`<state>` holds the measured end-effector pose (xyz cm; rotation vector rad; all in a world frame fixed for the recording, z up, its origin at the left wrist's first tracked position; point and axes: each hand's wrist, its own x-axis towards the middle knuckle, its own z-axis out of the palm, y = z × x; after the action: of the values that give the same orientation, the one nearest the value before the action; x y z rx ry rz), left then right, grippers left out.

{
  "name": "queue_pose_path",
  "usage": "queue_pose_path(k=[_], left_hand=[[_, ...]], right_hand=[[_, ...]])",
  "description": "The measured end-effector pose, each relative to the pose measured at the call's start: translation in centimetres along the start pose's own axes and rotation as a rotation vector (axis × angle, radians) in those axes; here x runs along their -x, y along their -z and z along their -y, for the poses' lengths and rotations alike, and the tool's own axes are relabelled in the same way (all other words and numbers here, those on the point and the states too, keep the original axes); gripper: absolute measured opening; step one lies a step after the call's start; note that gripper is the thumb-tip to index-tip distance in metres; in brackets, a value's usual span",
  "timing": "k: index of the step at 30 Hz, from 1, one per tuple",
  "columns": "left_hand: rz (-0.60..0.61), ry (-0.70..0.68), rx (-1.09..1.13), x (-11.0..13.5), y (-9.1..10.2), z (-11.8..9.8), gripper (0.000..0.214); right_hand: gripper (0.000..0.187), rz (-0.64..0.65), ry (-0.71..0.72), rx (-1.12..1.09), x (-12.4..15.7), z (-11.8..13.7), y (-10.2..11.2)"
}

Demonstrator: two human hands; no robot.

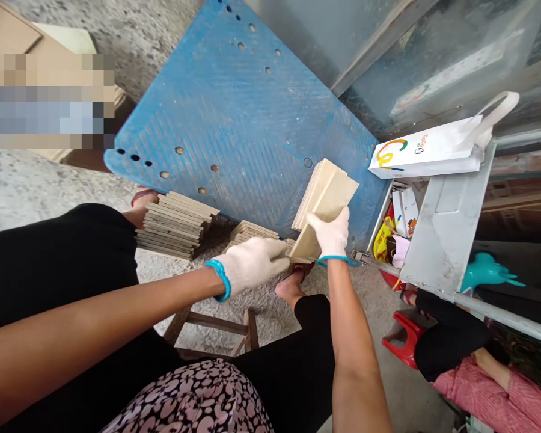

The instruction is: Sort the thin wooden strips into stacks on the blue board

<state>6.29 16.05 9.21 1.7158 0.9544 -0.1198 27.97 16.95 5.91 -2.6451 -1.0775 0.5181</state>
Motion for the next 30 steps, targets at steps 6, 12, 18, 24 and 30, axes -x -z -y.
queue_pose_path(k=[6, 12, 18, 24, 30], left_hand=[[0.167, 0.017, -0.268, 1.7, -0.9, 0.2, 0.035], [0.186, 0.039, -0.250, 2.1, 0.3, 0.3, 0.027], [0.193, 0.059, -0.246, 2.2, -0.2, 1.0, 0.024], [0.202, 0.056, -0.296, 2.1, -0.7, 1.1, 0.026], [0.231, 0.037, -0.316, 1.7, -0.7, 1.6, 0.028]], right_hand=[[0.106, 0.020, -0.089, 0.059, -6.7, 1.0, -1.6], [0.111, 0.026, -0.166, 0.150, -9.1, 1.2, -3.9], [0.108, 0.048, -0.184, 0.143, -10.2, 1.2, -4.7], [0.096, 0.033, -0.145, 0.109, -9.3, 1.5, -5.0], [0.071, -0.155, -0.032, 0.016, -6.0, -1.2, -4.1]])
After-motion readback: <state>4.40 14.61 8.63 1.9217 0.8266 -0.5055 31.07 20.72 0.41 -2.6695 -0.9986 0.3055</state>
